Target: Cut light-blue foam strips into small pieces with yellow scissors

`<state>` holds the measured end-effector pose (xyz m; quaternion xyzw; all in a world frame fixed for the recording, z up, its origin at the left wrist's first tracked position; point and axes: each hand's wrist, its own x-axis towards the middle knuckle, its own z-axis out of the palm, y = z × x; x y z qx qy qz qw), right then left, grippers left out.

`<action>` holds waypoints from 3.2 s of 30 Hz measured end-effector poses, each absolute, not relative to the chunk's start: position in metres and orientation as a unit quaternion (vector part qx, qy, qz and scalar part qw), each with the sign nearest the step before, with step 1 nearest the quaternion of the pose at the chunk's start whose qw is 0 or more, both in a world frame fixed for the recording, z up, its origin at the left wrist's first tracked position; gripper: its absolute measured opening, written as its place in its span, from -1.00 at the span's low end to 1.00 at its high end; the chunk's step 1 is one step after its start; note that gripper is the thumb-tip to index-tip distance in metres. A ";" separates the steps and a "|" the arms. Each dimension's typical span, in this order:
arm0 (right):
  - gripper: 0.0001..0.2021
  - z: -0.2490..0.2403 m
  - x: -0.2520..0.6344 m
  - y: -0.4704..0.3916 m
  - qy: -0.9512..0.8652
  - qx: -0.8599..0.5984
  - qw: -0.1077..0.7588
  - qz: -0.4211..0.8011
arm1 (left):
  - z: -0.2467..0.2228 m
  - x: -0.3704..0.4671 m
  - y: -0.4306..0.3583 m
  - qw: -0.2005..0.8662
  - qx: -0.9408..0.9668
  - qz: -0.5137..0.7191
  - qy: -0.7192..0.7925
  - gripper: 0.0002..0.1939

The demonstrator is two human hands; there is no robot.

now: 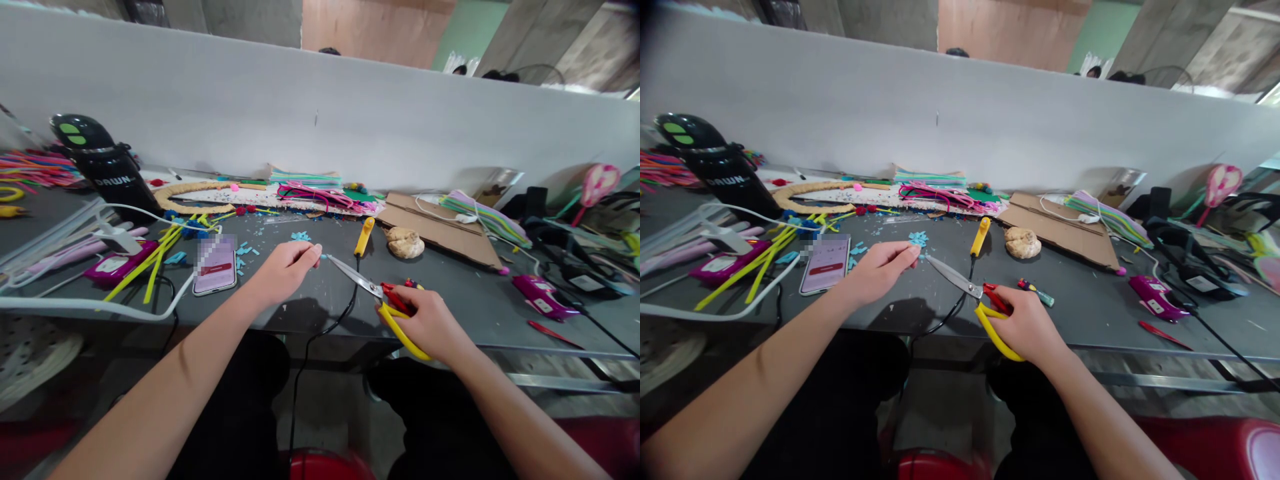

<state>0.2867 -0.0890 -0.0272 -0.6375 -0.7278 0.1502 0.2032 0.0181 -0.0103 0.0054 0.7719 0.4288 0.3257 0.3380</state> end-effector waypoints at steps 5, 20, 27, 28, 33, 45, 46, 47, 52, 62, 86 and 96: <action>-0.84 -0.027 0.287 -0.089 -0.730 -0.636 0.202 0.145 | 0.006 0.019 -0.011 0.340 0.771 0.325 0.430 -0.58; -0.76 -0.028 0.285 -0.089 -0.719 -0.643 0.213 0.155 | 0.004 0.018 -0.009 0.352 0.759 0.327 0.439 -0.57; -0.82 -0.029 0.287 -0.089 -0.721 -0.640 0.211 0.161 | 0.006 0.019 -0.010 0.340 0.764 0.328 0.440 -0.58; -0.83 -0.029 0.287 -0.089 -0.721 -0.640 0.210 0.161 | 0.006 0.019 -0.010 0.339 0.764 0.327 0.440 -0.57; -0.85 -0.027 0.286 -0.090 -0.722 -0.645 0.202 0.151 | 0.005 0.019 -0.010 0.341 0.765 0.323 0.440 -0.58; -0.74 -0.027 0.285 -0.091 -0.714 -0.646 0.215 0.163 | 0.003 0.018 -0.009 0.338 0.767 0.323 0.440 -0.57; -0.74 -0.028 0.285 -0.091 -0.717 -0.643 0.213 0.162 | 0.003 0.018 -0.009 0.339 0.765 0.325 0.441 -0.57; -0.75 -0.028 0.285 -0.091 -0.720 -0.641 0.211 0.161 | 0.003 0.018 -0.009 0.340 0.763 0.326 0.444 -0.57; -0.80 -0.029 0.286 -0.091 -0.724 -0.639 0.207 0.158 | 0.004 0.018 -0.010 0.334 0.762 0.328 0.448 -0.57; -0.85 -0.026 0.284 -0.090 -0.725 -0.641 0.199 0.155 | 0.005 0.019 -0.011 0.344 0.756 0.323 0.453 -0.57; -0.83 -0.024 0.281 -0.091 -0.730 -0.641 0.196 0.137 | 0.000 0.019 -0.009 0.497 0.665 0.337 0.445 -0.57; -0.86 -0.025 0.284 -0.091 -0.731 -0.642 0.194 0.131 | 0.006 0.021 -0.012 0.582 0.601 0.317 0.447 -0.61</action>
